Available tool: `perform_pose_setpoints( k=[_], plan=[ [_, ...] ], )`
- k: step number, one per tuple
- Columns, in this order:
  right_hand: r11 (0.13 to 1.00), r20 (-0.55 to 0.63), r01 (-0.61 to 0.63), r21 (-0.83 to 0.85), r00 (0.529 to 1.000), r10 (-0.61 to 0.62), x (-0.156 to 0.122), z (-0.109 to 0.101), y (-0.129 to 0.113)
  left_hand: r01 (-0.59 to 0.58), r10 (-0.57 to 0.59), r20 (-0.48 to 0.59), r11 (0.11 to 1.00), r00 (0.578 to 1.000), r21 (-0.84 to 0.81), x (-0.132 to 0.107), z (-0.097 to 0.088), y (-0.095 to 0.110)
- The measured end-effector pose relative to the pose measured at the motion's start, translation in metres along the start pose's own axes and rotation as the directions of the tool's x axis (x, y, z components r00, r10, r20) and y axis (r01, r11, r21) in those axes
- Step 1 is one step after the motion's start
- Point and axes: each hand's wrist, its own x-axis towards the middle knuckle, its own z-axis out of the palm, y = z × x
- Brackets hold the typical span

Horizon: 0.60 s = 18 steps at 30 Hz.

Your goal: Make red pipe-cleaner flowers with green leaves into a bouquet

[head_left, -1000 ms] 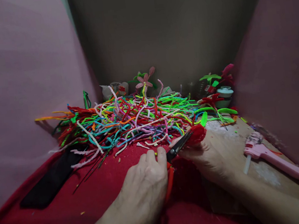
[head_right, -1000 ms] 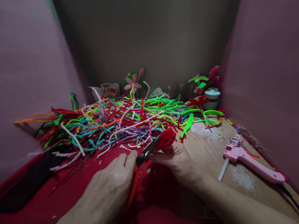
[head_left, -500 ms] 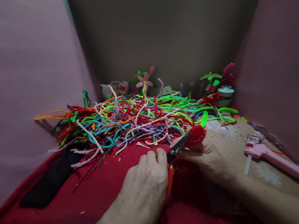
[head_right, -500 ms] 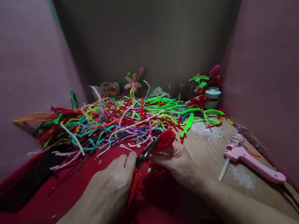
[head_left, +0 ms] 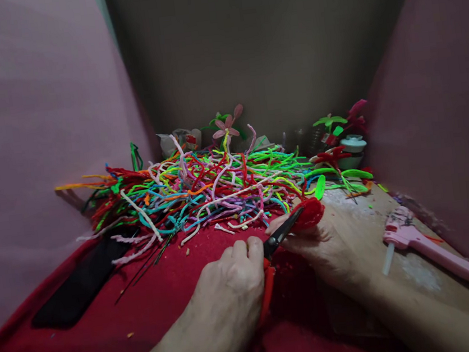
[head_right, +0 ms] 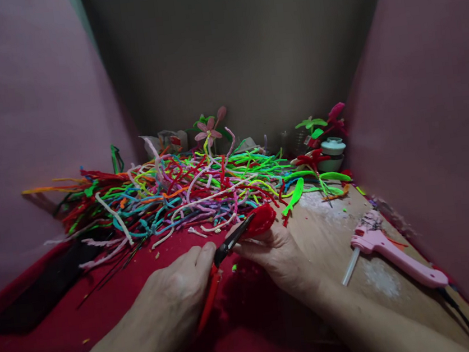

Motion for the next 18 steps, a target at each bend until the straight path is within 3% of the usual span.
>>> perform_pose_setpoints(
  k=[4, 7, 14, 18],
  plan=[
    [0.998, 0.029, -0.032, 0.062, 0.999, 0.03, 0.0, -0.003, 0.005, -0.054, 0.049, -0.037, 0.987, 0.998, -0.151, 0.001, -0.001, -0.005],
    [0.991, 0.037, -0.033, 0.132, 0.999, 0.028, -0.001, -0.006, 0.011, -0.025, 0.01, -0.085, 0.983, 0.996, -0.181, 0.002, -0.002, -0.01],
    [0.984, -0.042, -0.066, 0.167, 0.996, 0.073, 0.0, -0.005, 0.01, 0.068, -0.065, 0.052, 0.996, 0.997, -0.053, 0.002, -0.004, -0.006],
    [0.973, -0.031, -0.061, 0.222, 0.997, 0.07, 0.001, -0.004, 0.009, 0.06, -0.06, 0.007, 0.998, 0.998, 0.02, 0.0, -0.002, -0.001]
  ],
)
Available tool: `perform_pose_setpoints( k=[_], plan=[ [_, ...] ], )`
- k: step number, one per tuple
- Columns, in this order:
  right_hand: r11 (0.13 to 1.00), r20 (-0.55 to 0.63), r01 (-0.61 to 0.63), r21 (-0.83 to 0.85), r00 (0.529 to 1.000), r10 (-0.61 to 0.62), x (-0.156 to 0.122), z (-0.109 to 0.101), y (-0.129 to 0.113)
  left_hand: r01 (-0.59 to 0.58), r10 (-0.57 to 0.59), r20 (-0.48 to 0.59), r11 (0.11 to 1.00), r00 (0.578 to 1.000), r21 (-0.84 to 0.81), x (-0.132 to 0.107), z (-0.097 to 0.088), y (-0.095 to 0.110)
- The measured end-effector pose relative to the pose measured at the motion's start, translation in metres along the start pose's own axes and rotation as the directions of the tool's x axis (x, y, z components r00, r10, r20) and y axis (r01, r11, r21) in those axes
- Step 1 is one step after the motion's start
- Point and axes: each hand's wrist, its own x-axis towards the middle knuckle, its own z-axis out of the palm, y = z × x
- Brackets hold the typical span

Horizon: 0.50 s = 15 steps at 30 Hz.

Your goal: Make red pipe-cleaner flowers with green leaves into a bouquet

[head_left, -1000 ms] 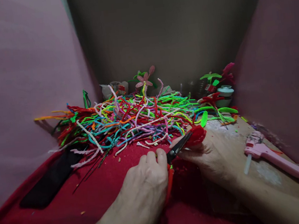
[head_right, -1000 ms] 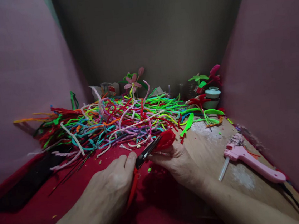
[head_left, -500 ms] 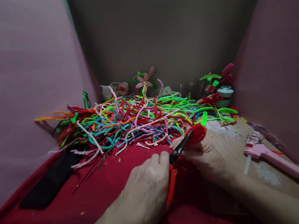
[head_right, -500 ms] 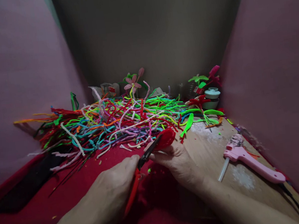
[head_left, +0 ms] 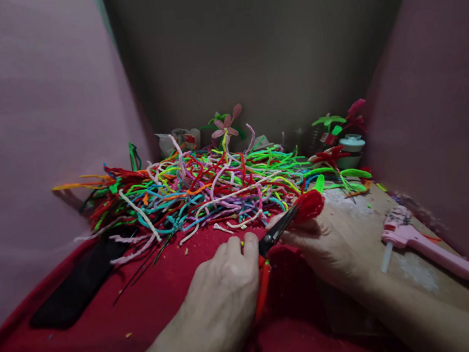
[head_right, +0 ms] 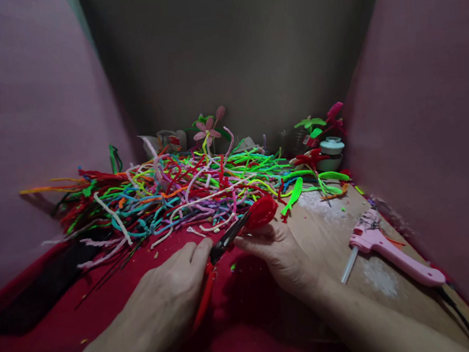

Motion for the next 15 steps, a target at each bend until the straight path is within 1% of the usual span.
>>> perform_pose_setpoints(
  k=[3, 7, 12, 15],
  plan=[
    [1.0, 0.013, -0.016, 0.023, 1.0, 0.016, 0.0009, -0.0016, 0.0035, -0.003, 0.003, -0.025, 1.0, 1.0, 0.019, -0.0001, 0.0017, 0.0],
    [1.0, 0.011, -0.018, 0.016, 1.0, 0.018, 0.001, -0.0024, 0.0054, -0.004, 0.004, -0.012, 0.999, 1.0, 0.036, 0.0011, 0.0015, 0.0],
    [1.0, 0.011, -0.019, -0.005, 1.0, 0.019, 0.0004, -0.0009, 0.001, -0.004, 0.007, -0.026, 0.995, 1.0, 0.096, 0.0017, 0.0008, 0.0012],
    [0.999, 0.03, -0.022, -0.043, 0.999, 0.023, 0.0004, 0.0001, -0.003, -0.01, 0.014, -0.033, 0.992, 0.999, 0.125, 0.001, 0.0008, 0.0008]
  ],
)
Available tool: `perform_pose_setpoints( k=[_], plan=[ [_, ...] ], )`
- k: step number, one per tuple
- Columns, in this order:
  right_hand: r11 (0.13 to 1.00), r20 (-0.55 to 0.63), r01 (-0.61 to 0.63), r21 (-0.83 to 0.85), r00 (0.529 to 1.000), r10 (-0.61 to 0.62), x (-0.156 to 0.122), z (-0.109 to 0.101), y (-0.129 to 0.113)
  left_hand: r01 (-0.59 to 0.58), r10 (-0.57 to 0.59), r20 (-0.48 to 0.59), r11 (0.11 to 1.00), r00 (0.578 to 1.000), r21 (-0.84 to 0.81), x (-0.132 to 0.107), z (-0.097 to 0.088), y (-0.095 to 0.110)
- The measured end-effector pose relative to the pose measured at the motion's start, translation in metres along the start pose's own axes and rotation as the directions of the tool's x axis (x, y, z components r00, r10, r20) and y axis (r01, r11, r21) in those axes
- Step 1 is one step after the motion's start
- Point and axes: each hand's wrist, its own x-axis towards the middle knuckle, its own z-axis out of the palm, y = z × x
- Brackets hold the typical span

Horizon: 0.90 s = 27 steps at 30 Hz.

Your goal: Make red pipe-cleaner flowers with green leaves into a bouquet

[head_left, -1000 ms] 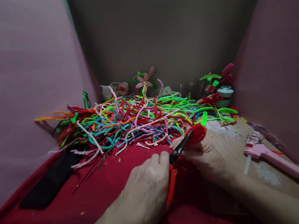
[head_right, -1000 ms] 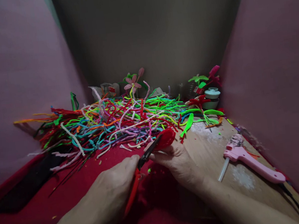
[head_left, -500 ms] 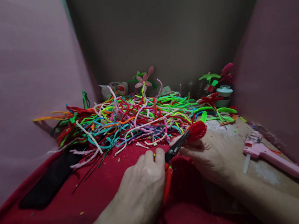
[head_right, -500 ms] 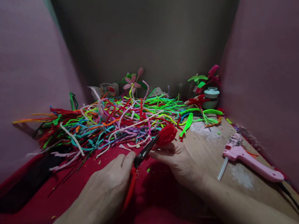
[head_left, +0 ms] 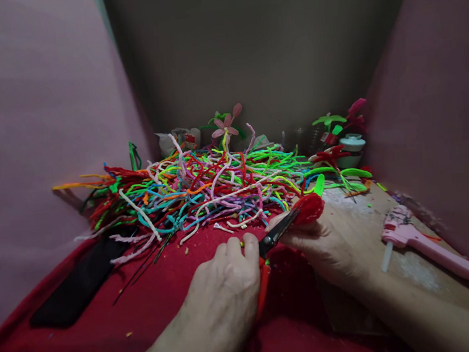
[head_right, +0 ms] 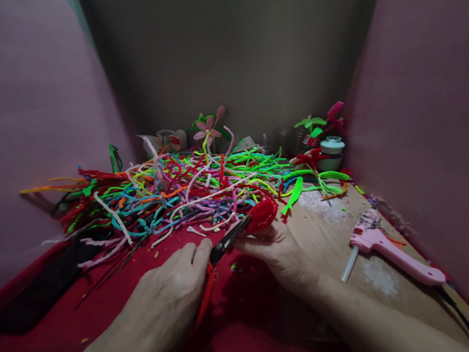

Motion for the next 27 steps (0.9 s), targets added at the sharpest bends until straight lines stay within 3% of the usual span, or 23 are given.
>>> perform_pose_setpoints(
  k=[11, 18, 23, 27],
  plan=[
    [1.0, 0.042, 0.012, -0.014, 0.999, -0.012, -0.001, -0.002, 0.008, -0.031, 0.032, -0.023, 0.999, 0.999, 0.019, -0.003, 0.004, -0.003],
    [0.999, 0.007, 0.025, -0.027, 1.0, -0.025, -0.001, -0.001, 0.005, -0.028, 0.032, 0.056, 0.997, 0.998, -0.071, -0.003, 0.001, -0.001],
    [0.984, -0.034, 0.084, -0.156, 0.995, -0.09, -0.001, 0.0, -0.001, -0.045, 0.055, 0.101, 0.994, 0.993, -0.099, -0.003, 0.0, 0.001],
    [0.967, -0.017, 0.096, -0.237, 0.995, -0.103, -0.001, 0.003, -0.009, -0.012, 0.016, 0.059, 0.998, 0.998, -0.058, -0.002, 0.003, 0.004]
  ],
)
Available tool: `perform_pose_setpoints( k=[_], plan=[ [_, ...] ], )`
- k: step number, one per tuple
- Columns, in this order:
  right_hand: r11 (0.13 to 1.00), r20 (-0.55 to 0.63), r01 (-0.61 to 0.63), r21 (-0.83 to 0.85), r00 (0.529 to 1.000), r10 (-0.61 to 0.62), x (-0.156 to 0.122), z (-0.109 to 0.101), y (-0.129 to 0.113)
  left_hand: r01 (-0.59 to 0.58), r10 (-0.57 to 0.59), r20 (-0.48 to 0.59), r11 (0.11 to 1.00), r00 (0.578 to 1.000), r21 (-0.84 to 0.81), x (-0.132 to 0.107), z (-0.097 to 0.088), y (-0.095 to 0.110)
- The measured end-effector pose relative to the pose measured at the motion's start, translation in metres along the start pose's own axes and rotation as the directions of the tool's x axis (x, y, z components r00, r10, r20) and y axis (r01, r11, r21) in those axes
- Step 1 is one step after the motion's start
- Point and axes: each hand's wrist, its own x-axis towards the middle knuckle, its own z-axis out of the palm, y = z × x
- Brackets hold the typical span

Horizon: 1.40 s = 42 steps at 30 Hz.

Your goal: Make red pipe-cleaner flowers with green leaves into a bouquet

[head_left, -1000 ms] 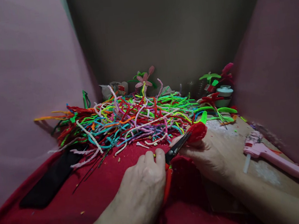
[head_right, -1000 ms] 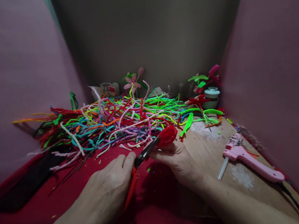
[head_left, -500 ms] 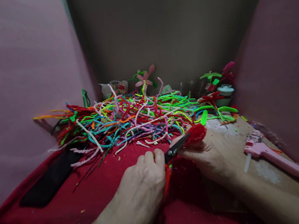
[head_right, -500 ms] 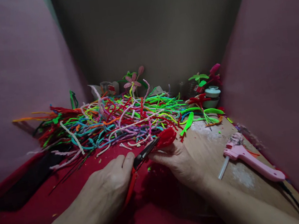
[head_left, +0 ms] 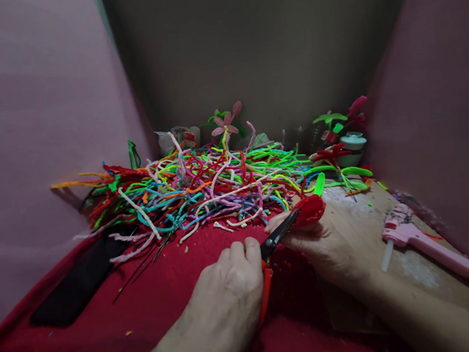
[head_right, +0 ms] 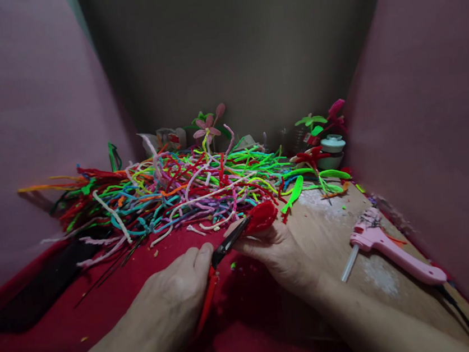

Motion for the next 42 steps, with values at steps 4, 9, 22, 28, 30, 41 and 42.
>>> perform_pose_setpoints(
  k=[4, 9, 22, 28, 30, 41, 42],
  plan=[
    [0.997, 0.004, 0.019, -0.079, 1.0, -0.019, 0.0, 0.001, -0.007, 0.025, -0.024, -0.031, 1.0, 0.999, 0.019, 0.0, 0.001, 0.003],
    [1.0, -0.012, 0.011, -0.004, 1.0, -0.011, -0.001, 0.002, 0.0, 0.017, -0.016, -0.04, 1.0, 0.999, 0.025, -0.001, 0.002, 0.003],
    [1.0, -0.035, 0.025, 0.016, 0.999, -0.025, -0.002, 0.002, 0.003, 0.004, -0.002, -0.04, 0.999, 0.999, 0.05, -0.002, 0.006, 0.005],
    [0.999, -0.02, 0.018, 0.031, 1.0, -0.018, -0.003, 0.002, 0.007, 0.029, -0.014, -0.13, 0.993, 0.991, 0.117, -0.001, 0.009, 0.008],
    [0.998, -0.016, 0.023, 0.051, 1.0, -0.022, -0.003, 0.001, 0.009, 0.027, -0.009, -0.145, 0.992, 0.989, 0.12, -0.001, 0.01, 0.007],
    [0.999, -0.016, 0.038, 0.038, 0.999, -0.037, -0.004, 0.001, 0.01, -0.02, 0.028, -0.136, 0.998, 0.99, 0.059, -0.003, 0.012, 0.006],
    [0.999, -0.017, 0.034, 0.025, 0.999, -0.034, -0.004, 0.001, 0.008, -0.01, 0.019, -0.134, 0.998, 0.991, 0.066, -0.002, 0.012, 0.007]
  ],
)
